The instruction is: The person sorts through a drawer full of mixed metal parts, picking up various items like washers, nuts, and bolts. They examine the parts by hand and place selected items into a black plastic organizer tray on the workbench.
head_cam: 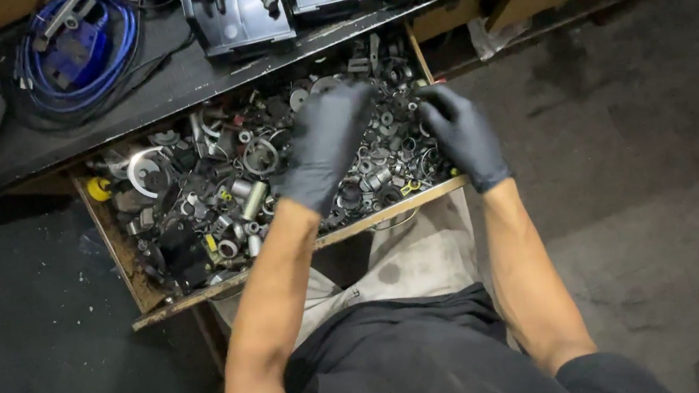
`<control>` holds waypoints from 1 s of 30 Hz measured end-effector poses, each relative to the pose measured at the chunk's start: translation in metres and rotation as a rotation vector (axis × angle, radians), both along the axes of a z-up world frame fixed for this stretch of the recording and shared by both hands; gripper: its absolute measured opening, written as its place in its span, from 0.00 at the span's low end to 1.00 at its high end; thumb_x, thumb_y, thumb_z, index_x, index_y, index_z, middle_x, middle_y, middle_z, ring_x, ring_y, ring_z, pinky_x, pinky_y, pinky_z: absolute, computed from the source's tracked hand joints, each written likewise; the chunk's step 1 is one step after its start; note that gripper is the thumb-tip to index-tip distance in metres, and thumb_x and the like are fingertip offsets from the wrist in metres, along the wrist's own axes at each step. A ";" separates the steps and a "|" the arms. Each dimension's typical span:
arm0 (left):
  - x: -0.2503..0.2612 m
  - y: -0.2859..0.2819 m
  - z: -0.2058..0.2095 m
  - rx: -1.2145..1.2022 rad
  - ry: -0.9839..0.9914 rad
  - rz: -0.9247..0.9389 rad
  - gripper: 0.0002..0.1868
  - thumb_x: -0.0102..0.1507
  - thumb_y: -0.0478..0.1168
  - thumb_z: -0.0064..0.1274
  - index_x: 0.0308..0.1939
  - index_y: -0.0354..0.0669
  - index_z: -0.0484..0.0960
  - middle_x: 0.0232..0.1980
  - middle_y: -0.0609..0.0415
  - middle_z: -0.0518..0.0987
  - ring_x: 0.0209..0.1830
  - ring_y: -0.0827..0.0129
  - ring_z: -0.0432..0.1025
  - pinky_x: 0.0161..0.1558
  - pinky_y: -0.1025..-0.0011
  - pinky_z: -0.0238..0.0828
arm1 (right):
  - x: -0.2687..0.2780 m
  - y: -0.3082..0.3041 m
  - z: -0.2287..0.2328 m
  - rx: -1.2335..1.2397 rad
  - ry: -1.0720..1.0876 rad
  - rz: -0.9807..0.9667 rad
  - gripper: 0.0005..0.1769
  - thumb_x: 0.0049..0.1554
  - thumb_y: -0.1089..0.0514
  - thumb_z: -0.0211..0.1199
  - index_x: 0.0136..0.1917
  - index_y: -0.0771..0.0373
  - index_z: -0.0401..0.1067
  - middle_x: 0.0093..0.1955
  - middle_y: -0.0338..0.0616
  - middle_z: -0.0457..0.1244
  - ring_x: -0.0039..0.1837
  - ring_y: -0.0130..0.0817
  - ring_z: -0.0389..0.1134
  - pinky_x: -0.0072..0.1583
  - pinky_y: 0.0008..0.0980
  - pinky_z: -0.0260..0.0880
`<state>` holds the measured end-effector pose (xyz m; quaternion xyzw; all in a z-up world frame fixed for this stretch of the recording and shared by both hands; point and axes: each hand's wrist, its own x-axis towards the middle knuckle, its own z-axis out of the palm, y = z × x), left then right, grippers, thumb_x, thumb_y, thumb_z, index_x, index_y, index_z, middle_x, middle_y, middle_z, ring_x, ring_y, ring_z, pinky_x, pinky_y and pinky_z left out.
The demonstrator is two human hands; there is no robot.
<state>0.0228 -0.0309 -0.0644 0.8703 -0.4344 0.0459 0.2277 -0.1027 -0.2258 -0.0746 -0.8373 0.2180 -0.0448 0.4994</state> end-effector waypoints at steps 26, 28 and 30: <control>0.042 -0.037 -0.193 0.169 -0.451 0.110 0.04 0.51 0.31 0.56 0.25 0.45 0.84 0.19 0.53 0.75 0.23 0.60 0.74 0.28 0.65 0.68 | 0.090 0.003 -0.151 -1.231 -0.057 0.313 0.05 0.47 0.59 0.65 0.30 0.50 0.78 0.24 0.34 0.66 0.33 0.36 0.74 0.34 0.31 0.71; 0.029 -0.027 -0.177 0.165 -0.422 0.113 0.03 0.52 0.34 0.56 0.25 0.46 0.84 0.20 0.54 0.75 0.24 0.61 0.74 0.29 0.65 0.69 | 0.084 0.011 -0.124 -1.194 -0.049 0.317 0.06 0.47 0.59 0.65 0.31 0.50 0.79 0.25 0.34 0.66 0.34 0.37 0.74 0.34 0.31 0.71; 0.023 -0.022 -0.152 0.146 -0.340 0.129 0.04 0.54 0.42 0.57 0.26 0.49 0.84 0.22 0.56 0.76 0.26 0.62 0.76 0.32 0.64 0.71 | 0.074 0.020 -0.079 -0.913 -0.034 0.268 0.05 0.50 0.61 0.65 0.33 0.54 0.78 0.25 0.41 0.66 0.34 0.46 0.74 0.34 0.40 0.71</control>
